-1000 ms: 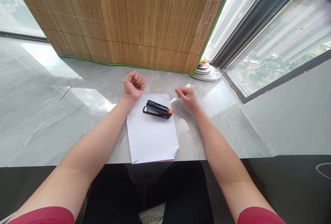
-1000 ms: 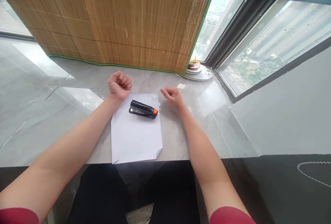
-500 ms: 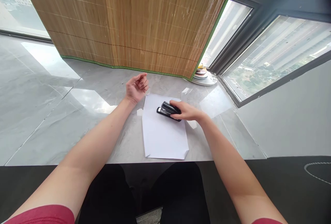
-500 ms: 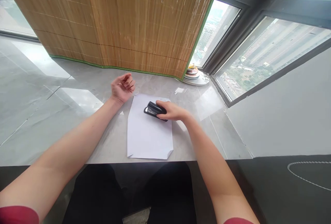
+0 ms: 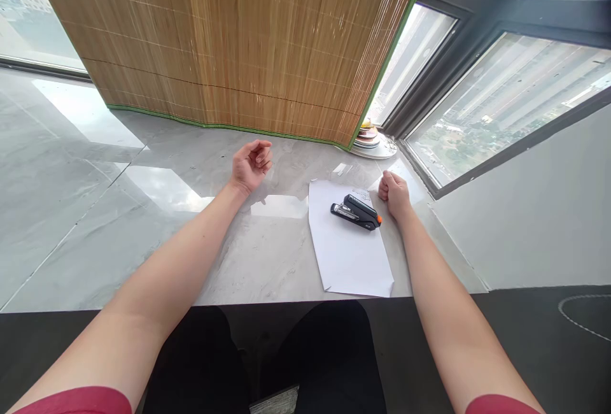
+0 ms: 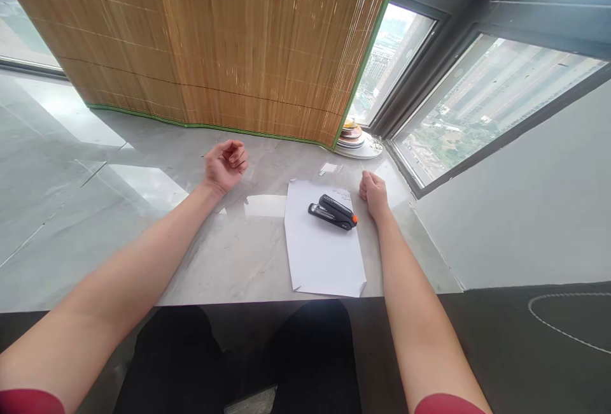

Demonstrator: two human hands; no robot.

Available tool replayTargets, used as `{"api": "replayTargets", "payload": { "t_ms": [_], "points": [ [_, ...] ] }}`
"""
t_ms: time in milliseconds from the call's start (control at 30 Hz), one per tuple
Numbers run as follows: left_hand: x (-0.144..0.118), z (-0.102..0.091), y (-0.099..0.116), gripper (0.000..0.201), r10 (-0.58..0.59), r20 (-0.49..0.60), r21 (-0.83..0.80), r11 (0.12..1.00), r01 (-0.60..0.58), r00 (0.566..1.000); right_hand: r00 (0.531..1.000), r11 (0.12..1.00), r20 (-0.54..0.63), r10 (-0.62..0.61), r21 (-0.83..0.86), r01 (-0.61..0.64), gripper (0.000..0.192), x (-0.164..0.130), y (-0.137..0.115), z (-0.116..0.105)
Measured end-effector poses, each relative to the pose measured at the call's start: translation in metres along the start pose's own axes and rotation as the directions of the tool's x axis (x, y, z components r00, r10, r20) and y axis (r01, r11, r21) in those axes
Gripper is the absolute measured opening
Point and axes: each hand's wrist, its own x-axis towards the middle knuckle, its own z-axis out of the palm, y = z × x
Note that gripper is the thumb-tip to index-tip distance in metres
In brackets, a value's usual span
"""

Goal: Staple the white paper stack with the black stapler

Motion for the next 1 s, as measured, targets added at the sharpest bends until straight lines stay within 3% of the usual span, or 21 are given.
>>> {"api": "replayTargets", "payload": {
  "t_ms": [33, 67, 200, 367, 1000],
  "points": [
    [0.000, 0.000, -0.002, 0.026, -0.001, 0.037, 0.040, 0.999, -0.001, 0.999, 0.989, 0.999, -0.146, 0.031, -0.008, -0.033, 0.052, 0.007, 0.008, 0.003],
    [0.000, 0.000, -0.005, 0.023, -0.003, 0.078, 0.089, 0.996, -0.004, 0.997, 0.976, 0.998, -0.218, 0.029, -0.051, -0.041, 0.048, 0.012, 0.016, 0.005],
    [-0.003, 0.000, -0.012, 0.020, -0.024, 0.249, 0.261, 0.964, -0.043, 0.968, 0.984, 0.954, -0.093, -0.154, -0.274, 0.123, 0.035, 0.016, 0.032, 0.008],
    [-0.007, 0.001, -0.013, 0.028, -0.058, 0.342, 0.330, 0.942, -0.062, 0.938, 0.992, 0.996, -0.125, -0.029, -0.090, 0.018, 0.032, 0.014, 0.031, 0.002],
    [-0.006, -0.002, -0.016, 0.035, -0.050, 0.347, 0.351, 0.933, -0.081, 0.936, 0.994, 0.997, -0.105, -0.030, -0.080, 0.021, 0.032, 0.016, 0.033, 0.001]
  ]
}}
